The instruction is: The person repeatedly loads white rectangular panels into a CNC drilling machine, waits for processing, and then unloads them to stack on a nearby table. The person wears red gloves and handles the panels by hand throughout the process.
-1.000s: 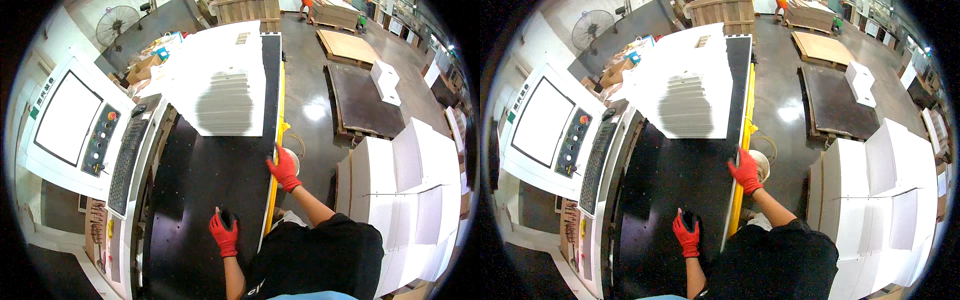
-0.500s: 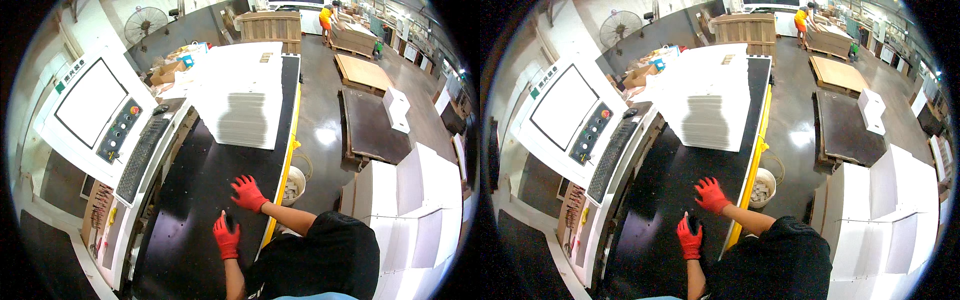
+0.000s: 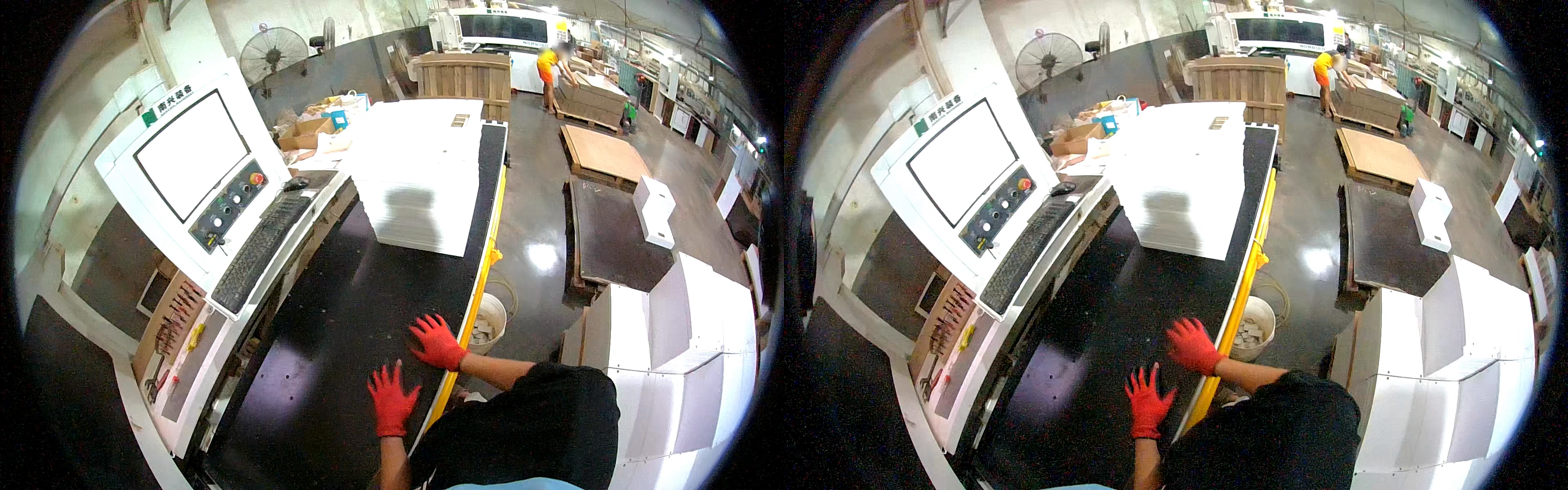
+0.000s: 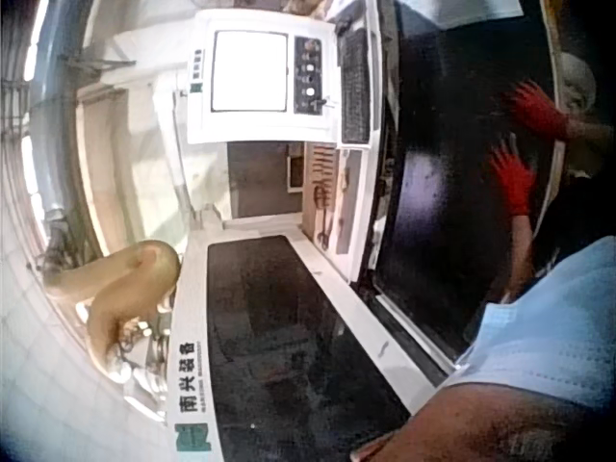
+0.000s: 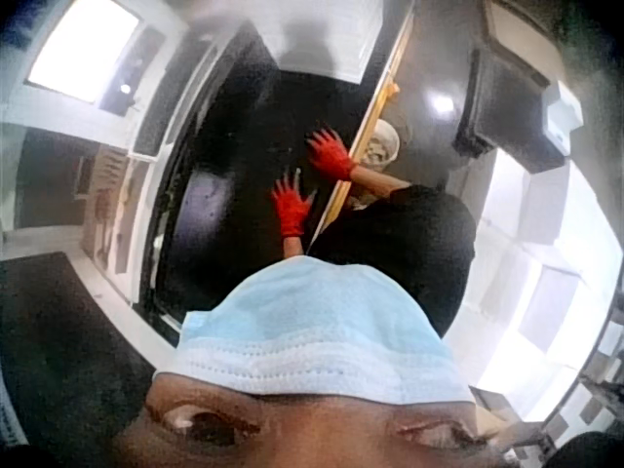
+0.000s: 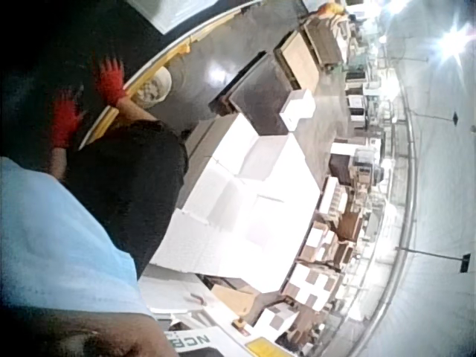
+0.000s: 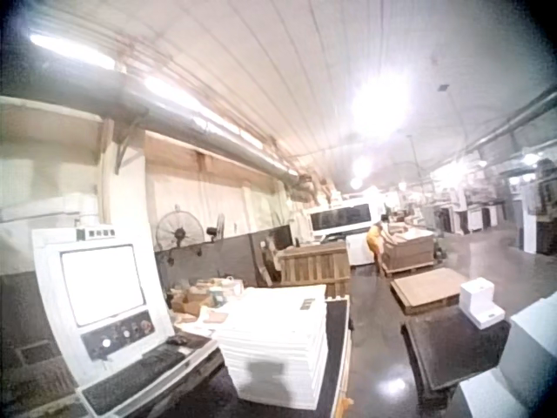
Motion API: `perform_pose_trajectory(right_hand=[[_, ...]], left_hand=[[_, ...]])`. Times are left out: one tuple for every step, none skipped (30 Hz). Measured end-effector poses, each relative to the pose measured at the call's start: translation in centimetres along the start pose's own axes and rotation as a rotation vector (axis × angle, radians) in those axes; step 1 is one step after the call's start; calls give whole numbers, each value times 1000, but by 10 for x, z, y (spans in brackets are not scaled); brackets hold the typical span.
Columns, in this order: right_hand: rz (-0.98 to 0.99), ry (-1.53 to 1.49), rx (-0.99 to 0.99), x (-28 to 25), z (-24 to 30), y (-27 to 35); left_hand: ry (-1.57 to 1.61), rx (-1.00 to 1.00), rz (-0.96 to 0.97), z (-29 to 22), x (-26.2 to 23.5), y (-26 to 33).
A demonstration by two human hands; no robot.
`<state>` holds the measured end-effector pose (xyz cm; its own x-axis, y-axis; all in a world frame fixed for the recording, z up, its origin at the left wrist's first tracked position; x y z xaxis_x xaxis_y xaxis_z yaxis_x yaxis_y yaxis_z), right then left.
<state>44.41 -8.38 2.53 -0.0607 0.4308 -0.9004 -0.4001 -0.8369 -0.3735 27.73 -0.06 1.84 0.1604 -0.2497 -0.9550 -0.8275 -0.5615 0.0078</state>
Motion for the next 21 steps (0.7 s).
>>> perform_pose_trajectory(right_hand=[[3,-12,8,-5,10,16],[10,-29,16,-3,19,29],[-16,-44,37,0,24,36],[-42,-54,71,2,26,45],[-68,-64,103,4,25,51],[-95,-50,120,5,22,53],[-94,-49,122,6,24,53],[-93,-47,123,6,23,53],[-92,-46,124,7,22,52],[-92,-16,129,0,25,49],[-109,5,133,-1,26,46],[-127,27,136,2,26,42],[-142,50,140,1,27,37],[-181,98,148,-1,29,35],[-190,82,168,-2,27,39],[-199,61,175,-5,31,36],[-208,39,180,-9,34,33],[-212,31,181,-12,36,30],[-209,20,184,-14,38,31],[-207,8,186,-16,40,32],[-214,8,190,-19,41,32]], left_hand=[[-6,2,9,3,1,4],[21,14,-27,5,-4,11],[32,8,-30,11,-2,15],[46,13,-26,13,1,17],[60,17,-22,15,4,20],[63,20,-21,17,7,24],[57,27,-18,21,7,28],[52,33,-16,24,7,32],[48,42,-19,26,7,35],[46,54,-23,25,6,38],[46,66,-28,25,6,41],[32,56,-32,27,6,44],[21,48,-34,25,-1,48],[11,38,-37,24,-4,51],[11,51,-36,23,-1,53],[8,51,-41,26,-2,54],[6,51,-47,29,-4,54],[20,55,-25,31,-3,53],[35,55,4,32,-4,55],[49,55,32,33,-4,56],[52,60,42,35,-1,57]])
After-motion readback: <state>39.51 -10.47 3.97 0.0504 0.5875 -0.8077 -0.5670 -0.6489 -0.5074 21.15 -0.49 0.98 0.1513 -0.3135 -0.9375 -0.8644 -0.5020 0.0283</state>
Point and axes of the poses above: each hand's wrist, its own y-axis away from the middle knuckle, its own x-axis out of the palm, z = x × y, the point moved 9 cm from there along -y, towards the middle knuckle, and after that the axes turned 15 degrees about -x, right-handed, at the moved point
